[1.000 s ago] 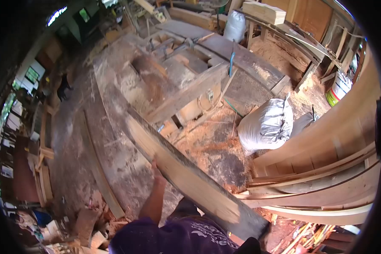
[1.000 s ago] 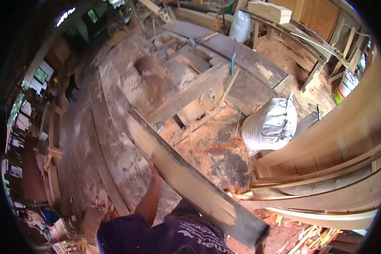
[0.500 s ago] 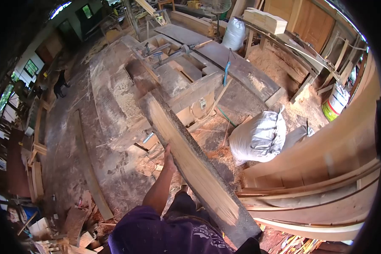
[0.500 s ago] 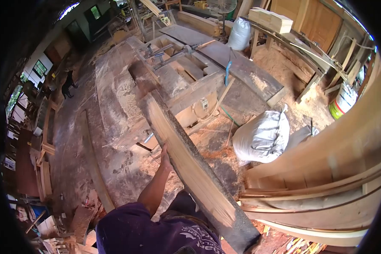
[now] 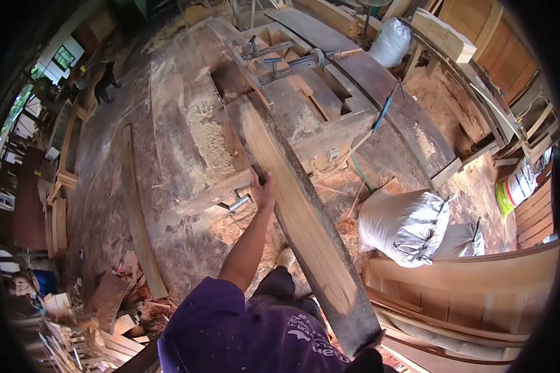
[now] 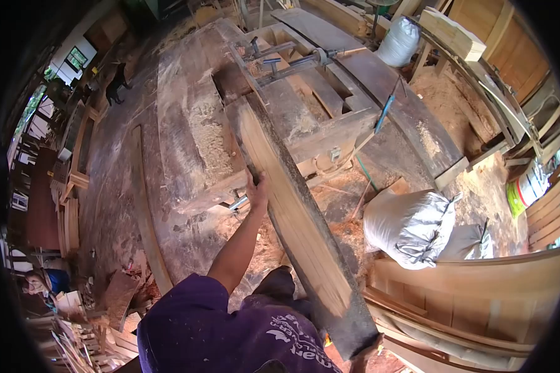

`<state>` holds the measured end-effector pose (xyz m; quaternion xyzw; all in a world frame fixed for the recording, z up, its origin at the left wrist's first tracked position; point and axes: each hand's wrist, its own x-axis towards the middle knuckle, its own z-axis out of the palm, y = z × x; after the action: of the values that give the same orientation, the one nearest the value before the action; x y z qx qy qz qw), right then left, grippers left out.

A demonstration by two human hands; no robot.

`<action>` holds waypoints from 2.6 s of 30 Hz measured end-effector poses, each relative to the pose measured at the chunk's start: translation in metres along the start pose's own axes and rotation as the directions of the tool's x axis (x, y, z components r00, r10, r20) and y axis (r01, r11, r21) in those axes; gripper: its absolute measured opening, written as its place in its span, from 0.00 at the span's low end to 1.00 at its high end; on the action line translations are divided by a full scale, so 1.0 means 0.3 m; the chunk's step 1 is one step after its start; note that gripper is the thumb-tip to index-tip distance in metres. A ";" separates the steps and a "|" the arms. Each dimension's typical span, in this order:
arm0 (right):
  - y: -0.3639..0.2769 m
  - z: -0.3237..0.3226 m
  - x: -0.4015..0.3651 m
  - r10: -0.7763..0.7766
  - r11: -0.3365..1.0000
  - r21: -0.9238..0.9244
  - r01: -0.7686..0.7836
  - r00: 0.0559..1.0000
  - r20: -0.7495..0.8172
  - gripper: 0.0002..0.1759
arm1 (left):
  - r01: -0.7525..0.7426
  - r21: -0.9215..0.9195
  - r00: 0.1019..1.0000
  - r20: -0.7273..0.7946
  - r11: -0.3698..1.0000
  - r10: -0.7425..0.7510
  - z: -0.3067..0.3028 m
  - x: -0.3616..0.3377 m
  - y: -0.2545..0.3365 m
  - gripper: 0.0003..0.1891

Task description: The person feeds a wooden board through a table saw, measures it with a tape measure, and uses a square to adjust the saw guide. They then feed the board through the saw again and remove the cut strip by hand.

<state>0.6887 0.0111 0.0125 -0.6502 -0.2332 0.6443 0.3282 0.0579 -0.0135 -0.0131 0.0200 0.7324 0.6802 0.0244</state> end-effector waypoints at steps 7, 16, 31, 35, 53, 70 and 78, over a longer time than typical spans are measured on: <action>-0.035 0.092 -0.030 0.107 0.992 0.060 -0.108 0.994 0.014 0.43 | 0.020 0.095 1.000 -0.006 0.995 -0.019 0.001 0.073 -0.013 0.44; -0.050 0.198 -0.094 0.106 0.991 0.071 -0.117 0.984 0.144 0.45 | 0.118 0.048 0.991 0.056 0.992 -0.121 -0.020 0.115 0.068 0.45; 0.056 0.211 -0.080 0.175 0.977 0.122 -0.173 0.985 -0.005 0.40 | 0.168 0.024 0.972 0.161 0.985 -0.170 -0.030 0.214 0.128 0.45; 0.035 0.257 -0.101 0.158 0.978 0.133 -0.158 0.987 0.008 0.41 | 0.113 0.152 0.986 0.107 0.982 -0.130 -0.044 0.250 0.083 0.44; -0.050 0.409 -0.110 0.109 0.994 0.019 -0.107 0.980 -0.167 0.48 | 0.184 -0.040 0.982 0.053 0.982 -0.182 -0.004 0.262 0.199 0.49; -0.075 0.512 -0.149 0.093 0.984 -0.127 -0.123 0.971 -0.220 0.47 | 0.159 0.162 0.981 0.082 0.974 -0.174 -0.014 0.319 0.176 0.48; -0.062 0.528 -0.137 0.048 0.993 -0.099 -0.070 0.977 -0.209 0.49 | 0.150 0.107 0.984 0.078 0.983 -0.159 -0.018 0.349 0.115 0.47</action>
<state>0.5314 0.0139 0.0616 -0.7367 -0.2125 0.5695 0.2963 -0.0472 -0.0098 0.0207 -0.0063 0.7632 0.6371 0.1078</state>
